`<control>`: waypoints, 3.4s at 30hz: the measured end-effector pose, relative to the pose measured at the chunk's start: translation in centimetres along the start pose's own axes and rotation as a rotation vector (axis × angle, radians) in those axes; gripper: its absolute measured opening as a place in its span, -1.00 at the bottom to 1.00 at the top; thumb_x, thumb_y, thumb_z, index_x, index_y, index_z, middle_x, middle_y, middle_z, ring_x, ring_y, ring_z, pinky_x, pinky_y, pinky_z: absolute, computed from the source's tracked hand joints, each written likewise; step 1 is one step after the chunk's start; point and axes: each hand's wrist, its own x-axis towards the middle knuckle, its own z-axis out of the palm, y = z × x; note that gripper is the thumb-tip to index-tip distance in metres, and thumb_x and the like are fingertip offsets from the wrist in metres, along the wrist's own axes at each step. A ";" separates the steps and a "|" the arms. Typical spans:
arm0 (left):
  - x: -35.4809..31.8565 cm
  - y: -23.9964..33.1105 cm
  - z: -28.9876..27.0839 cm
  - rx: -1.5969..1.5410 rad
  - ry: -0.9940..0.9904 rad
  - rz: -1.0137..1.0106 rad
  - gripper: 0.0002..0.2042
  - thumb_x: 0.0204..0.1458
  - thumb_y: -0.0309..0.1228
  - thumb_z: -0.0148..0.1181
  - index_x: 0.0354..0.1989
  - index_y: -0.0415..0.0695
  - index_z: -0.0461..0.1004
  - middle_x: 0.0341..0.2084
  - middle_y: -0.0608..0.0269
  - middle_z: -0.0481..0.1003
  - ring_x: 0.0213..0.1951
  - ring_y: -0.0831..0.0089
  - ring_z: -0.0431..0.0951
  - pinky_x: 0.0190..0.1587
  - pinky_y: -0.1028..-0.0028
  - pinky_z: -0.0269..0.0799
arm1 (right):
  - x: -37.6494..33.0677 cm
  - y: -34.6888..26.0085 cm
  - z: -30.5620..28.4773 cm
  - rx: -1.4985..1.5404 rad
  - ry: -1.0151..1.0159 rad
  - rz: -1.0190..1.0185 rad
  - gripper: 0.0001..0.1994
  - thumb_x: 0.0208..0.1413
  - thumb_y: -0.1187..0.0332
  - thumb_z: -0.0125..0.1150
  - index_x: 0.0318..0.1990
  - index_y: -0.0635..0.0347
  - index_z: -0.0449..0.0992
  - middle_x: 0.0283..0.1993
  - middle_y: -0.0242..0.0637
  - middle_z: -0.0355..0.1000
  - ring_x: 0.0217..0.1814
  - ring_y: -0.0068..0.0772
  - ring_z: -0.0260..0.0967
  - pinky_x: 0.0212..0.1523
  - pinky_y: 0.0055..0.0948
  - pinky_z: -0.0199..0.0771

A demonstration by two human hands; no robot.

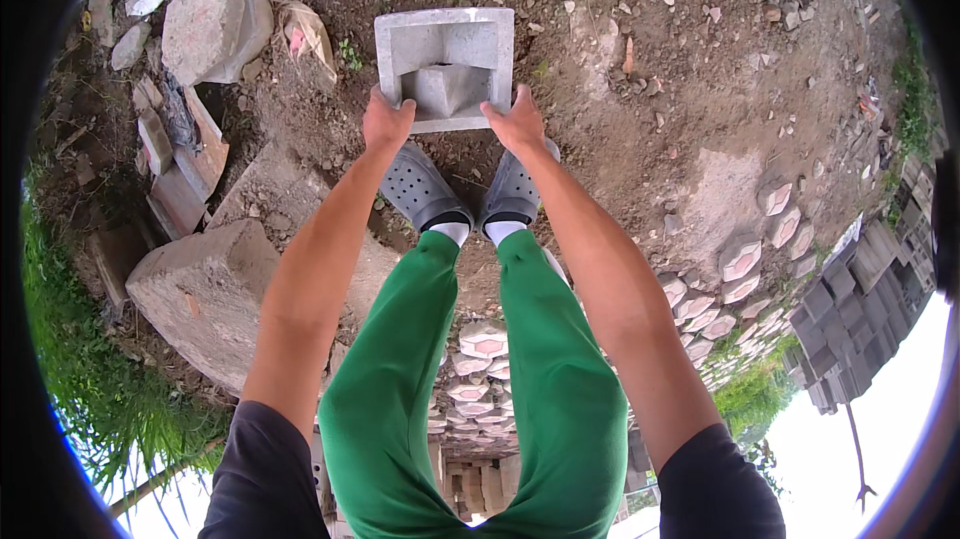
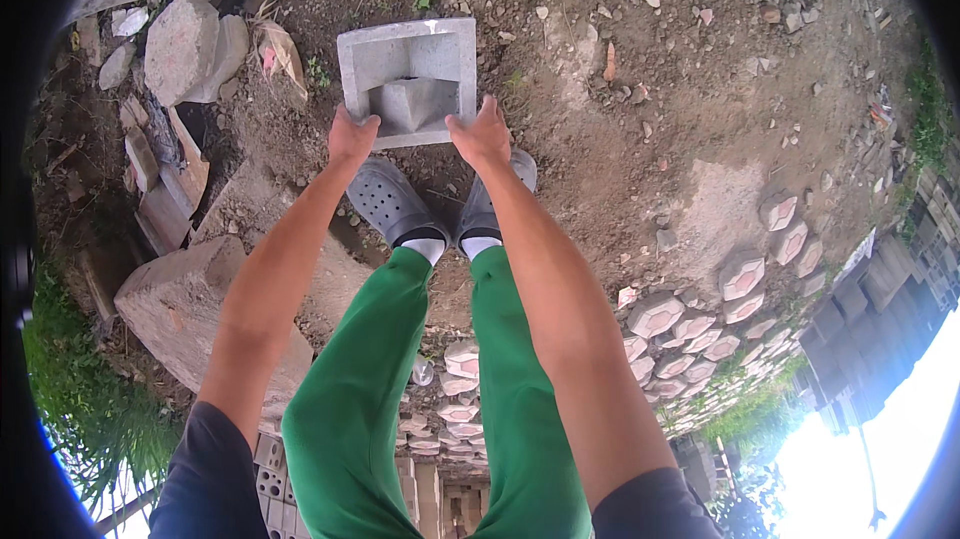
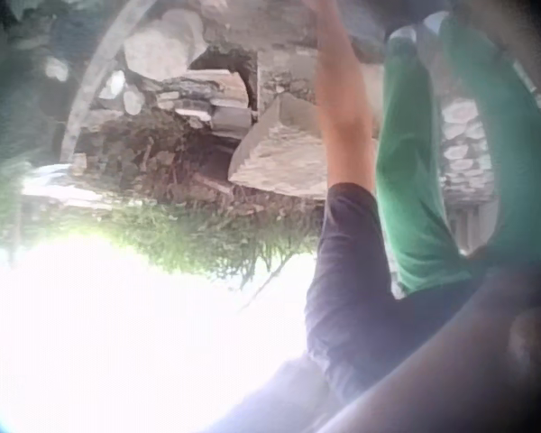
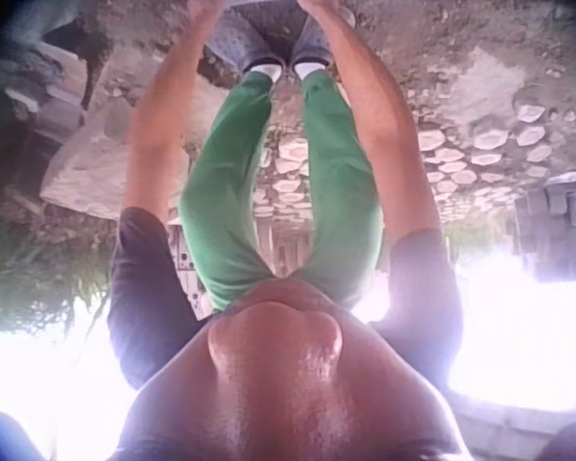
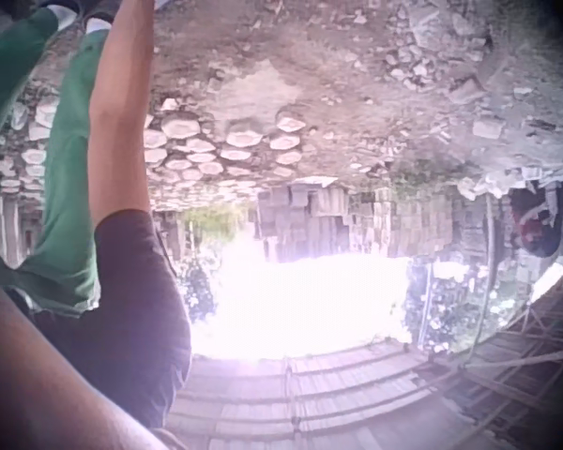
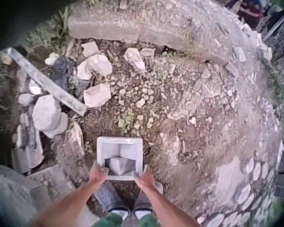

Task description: The person repeatedly picks up hollow concrete blocks from the ground and stacks them onto a growing pile. They walk between the ground and the stack, occasionally squatting to adjust blocks at the base.

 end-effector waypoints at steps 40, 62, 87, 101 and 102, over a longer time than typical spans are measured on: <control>-53.0 38.8 -35.6 -0.710 -0.924 0.039 -0.25 0.00 0.28 -0.23 0.05 -0.18 0.43 -0.07 0.06 0.50 -0.12 0.15 0.50 0.01 0.20 0.38 | -61.5 -12.2 -49.2 0.463 0.528 0.168 -0.52 -0.08 0.17 0.22 0.01 0.21 0.43 -0.31 0.05 0.50 -0.21 0.06 0.49 -0.13 -0.11 0.44; -54.2 55.1 -32.9 -0.003 -1.415 0.365 -0.40 0.06 0.17 -0.24 -0.28 -0.14 0.54 -0.37 0.16 0.55 -0.32 0.32 0.52 -0.17 0.35 0.41 | -52.5 -10.4 -53.2 2.192 0.415 -0.119 -0.17 0.08 -0.38 -0.26 0.03 0.31 0.41 0.01 -0.07 0.43 -0.01 -0.13 0.39 0.05 -0.20 0.37; -77.3 60.8 -3.8 0.342 -1.688 0.201 -0.35 0.03 0.11 -0.21 -0.05 -0.27 0.43 -0.20 0.01 0.54 -0.21 0.19 0.55 -0.11 0.26 0.48 | -62.3 15.6 -60.2 2.321 1.079 0.203 -0.48 0.08 -0.12 0.02 -0.19 0.24 0.46 -0.34 -0.26 0.46 -0.38 -0.37 0.37 -0.27 -0.40 0.39; -90.8 62.0 14.2 0.736 -1.741 0.298 -0.39 0.01 0.08 -0.10 -0.10 -0.31 0.45 -0.26 -0.02 0.55 -0.28 0.21 0.56 -0.18 0.33 0.49 | -67.4 28.2 -61.0 2.494 1.466 0.227 -0.42 0.10 -0.16 -0.02 -0.09 0.26 0.45 -0.18 -0.15 0.48 -0.24 -0.32 0.43 -0.14 -0.38 0.43; -91.6 62.1 15.6 0.750 -1.753 0.286 -0.38 0.01 0.08 -0.10 -0.09 -0.32 0.45 -0.24 -0.04 0.54 -0.27 0.21 0.56 -0.17 0.33 0.48 | -67.0 29.5 -61.0 2.510 1.521 0.199 -0.44 0.10 -0.16 -0.01 -0.13 0.24 0.47 -0.22 -0.18 0.50 -0.26 -0.33 0.43 -0.15 -0.39 0.43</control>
